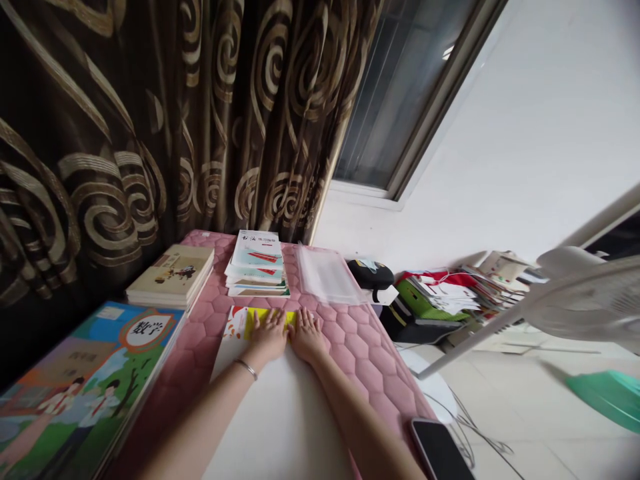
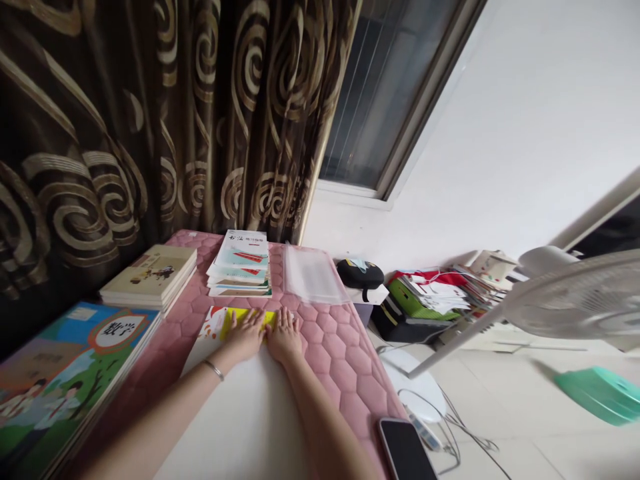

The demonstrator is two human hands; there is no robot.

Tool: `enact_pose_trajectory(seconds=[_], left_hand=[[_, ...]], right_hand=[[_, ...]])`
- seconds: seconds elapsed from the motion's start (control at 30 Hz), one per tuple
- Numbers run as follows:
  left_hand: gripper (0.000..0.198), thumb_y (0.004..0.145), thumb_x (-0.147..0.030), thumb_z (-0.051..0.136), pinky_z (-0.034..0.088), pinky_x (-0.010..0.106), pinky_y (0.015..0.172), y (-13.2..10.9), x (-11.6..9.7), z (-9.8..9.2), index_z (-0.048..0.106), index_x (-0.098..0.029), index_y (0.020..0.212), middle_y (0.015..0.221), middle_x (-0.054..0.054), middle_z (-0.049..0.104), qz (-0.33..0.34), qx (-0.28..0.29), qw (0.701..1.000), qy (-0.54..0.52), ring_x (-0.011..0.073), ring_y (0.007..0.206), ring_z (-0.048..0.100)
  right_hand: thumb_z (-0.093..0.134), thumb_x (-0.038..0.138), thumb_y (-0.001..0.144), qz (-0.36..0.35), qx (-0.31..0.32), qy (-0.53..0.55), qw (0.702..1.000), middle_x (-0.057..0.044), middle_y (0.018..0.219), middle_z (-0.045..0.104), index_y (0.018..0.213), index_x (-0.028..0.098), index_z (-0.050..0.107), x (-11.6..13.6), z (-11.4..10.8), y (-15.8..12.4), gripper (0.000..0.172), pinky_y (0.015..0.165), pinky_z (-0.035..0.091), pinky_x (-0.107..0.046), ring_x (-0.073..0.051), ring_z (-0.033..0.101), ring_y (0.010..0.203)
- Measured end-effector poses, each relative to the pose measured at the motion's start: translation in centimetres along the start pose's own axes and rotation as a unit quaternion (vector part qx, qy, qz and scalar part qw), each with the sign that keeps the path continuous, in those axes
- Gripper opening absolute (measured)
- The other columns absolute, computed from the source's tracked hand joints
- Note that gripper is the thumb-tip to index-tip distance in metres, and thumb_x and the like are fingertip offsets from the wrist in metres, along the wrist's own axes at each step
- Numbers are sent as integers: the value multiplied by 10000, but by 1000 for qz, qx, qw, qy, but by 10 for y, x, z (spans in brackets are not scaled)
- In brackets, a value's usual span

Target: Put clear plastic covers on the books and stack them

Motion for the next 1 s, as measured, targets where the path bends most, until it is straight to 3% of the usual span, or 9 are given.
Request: enact_pose_trajectory(seconds=[0.17,0.27,0.37,0.53,0.77,0.9,1.0], left_hand=[[564,973,-350,309,64,675,1171,-17,60,-12,369,-177,1507,1578,130,334,-52,-22,998,13,308,1470,286],[563,967,-341,312,78,696,1160,-23,79,-18,390,-157,1494,1574,136,334,-82,-29,996,22,320,1458,310],[562,959,-327,321,93,699,1158,-24,78,-21,403,-148,1485,1574,126,334,-92,-38,995,29,320,1458,310],[567,940,-285,336,111,706,1152,-25,73,-18,400,-141,1485,1574,124,331,-88,-30,995,34,320,1454,319],[551,963,-336,308,89,689,1159,-20,77,-19,411,-187,1484,1584,104,310,-90,-23,995,45,304,1462,308],[569,953,-320,321,170,674,1151,-30,75,-24,399,-139,1487,1586,141,294,-107,18,993,48,314,1470,286],[572,935,-301,359,271,637,1128,-59,80,-29,438,-72,1453,1559,195,335,-124,29,990,65,329,1452,322]], right_hand=[[195,444,1011,7,5,0,1000,-143,1635,61,1553,19,142,-3,-1,0,690,1218,29,-445,-256,38,1517],[212,413,1011,18,16,-10,1000,-152,1635,62,1551,10,137,2,-4,0,677,1218,48,-447,-260,42,1516],[267,353,1003,32,9,-18,999,-203,1622,100,1541,-16,157,18,-8,0,662,1212,78,-474,-287,73,1513],[253,442,1011,-122,25,44,991,-164,1626,127,1546,35,206,69,1,-2,674,1215,108,-457,-255,75,1515],[218,418,1012,-2,-6,14,1000,-188,1621,122,1538,-4,204,1,-6,-1,674,1216,68,-457,-283,95,1510],[238,412,1008,4,3,0,1000,-187,1623,112,1539,-6,192,-2,-8,-3,677,1212,88,-450,-286,103,1509],[277,397,1001,4,5,-7,1000,-211,1612,161,1526,-23,231,2,-13,-4,675,1205,128,-445,-301,141,1503]])
Point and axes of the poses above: each hand's wrist, its own y-axis towards the middle knuckle, its own z-axis out of the palm, x = y × z, the point moved 10 cm from there along y, towards the middle knuckle
